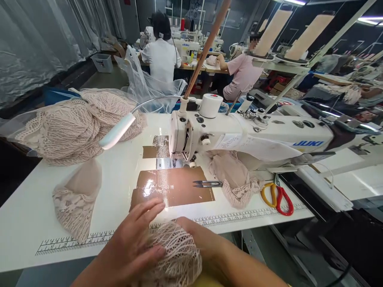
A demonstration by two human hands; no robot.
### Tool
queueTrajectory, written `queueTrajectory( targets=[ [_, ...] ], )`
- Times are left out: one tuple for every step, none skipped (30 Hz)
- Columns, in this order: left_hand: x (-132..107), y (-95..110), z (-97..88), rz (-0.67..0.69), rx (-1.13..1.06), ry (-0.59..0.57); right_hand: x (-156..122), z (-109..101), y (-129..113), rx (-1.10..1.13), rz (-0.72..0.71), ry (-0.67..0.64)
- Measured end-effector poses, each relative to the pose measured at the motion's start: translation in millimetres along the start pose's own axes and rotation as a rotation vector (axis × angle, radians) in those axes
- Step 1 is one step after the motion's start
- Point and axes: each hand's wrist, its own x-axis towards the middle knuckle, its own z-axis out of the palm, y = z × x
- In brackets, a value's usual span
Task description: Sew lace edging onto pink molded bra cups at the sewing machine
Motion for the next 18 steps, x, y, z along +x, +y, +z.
queueTrajectory(
  targets=[
    [7, -2, -2.1, -0.012, 0.003, -0.067, 0, 0, 0, 0.024, 0.005, -0.001],
    [14, -5, -4.4, -0.037, -0.046, -0.159, -1, 0, -1, 0.042, 0.008, 0.016],
    [19, -6, -6.7, -0.074, -0.127, -0.259, -1, -1, -1, 0.052, 0.003, 0.054],
    [24, -7, -9.0, -0.118, -0.215, -0.344, -2, -2, -2, 0.060, -0.009, 0.107],
    [27, -7, -11.1, -0.164, -0.290, -0.397, -3, -3, -1, 0.072, -0.020, 0.168],
    [30, -6, -12.9, -0.204, -0.343, -0.418, -4, -4, 0, 0.091, -0.027, 0.232],
    [31, -4, -14.3, -0.233, -0.370, -0.419, -4, -6, 2, 0.116, -0.031, 0.295],
    [32, -2, -14.9, -0.250, -0.376, -0.405, -4, -7, 5, 0.140, -0.034, 0.343],
    [33, 0, -14.6, -0.259, -0.376, -0.376, -3, -8, 9, 0.152, -0.035, 0.371],
    [33, 2, -13.4, -0.264, -0.383, -0.346, -3, -9, 12, 0.146, -0.035, 0.384],
    [34, 3, -11.2, -0.268, -0.399, -0.321, -2, -10, 15, 0.115, -0.037, 0.395],
    [34, 4, -8.2, -0.271, -0.419, -0.296, -1, -12, 18, 0.066, -0.045, 0.413],
    [33, 4, -5.0, -0.276, -0.438, -0.267, 0, -14, 20, 0.003, -0.061, 0.435],
    [33, 4, -1.8, -0.282, -0.452, -0.232, 0, -16, 21, -0.068, -0.088, 0.455],
    [32, 3, 1.1, -0.287, -0.460, -0.197, 0, -19, 20, -0.132, -0.122, 0.463],
    [32, 3, 3.3, -0.292, -0.464, -0.171, -1, -21, 18, -0.176, -0.152, 0.454],
    [31, 2, 5.0, -0.294, -0.467, -0.149, -2, -24, 16, -0.197, -0.168, 0.429],
    [31, 1, 6.0, -0.292, -0.468, -0.133, -3, -26, 13, -0.189, -0.163, 0.400]
  ],
)
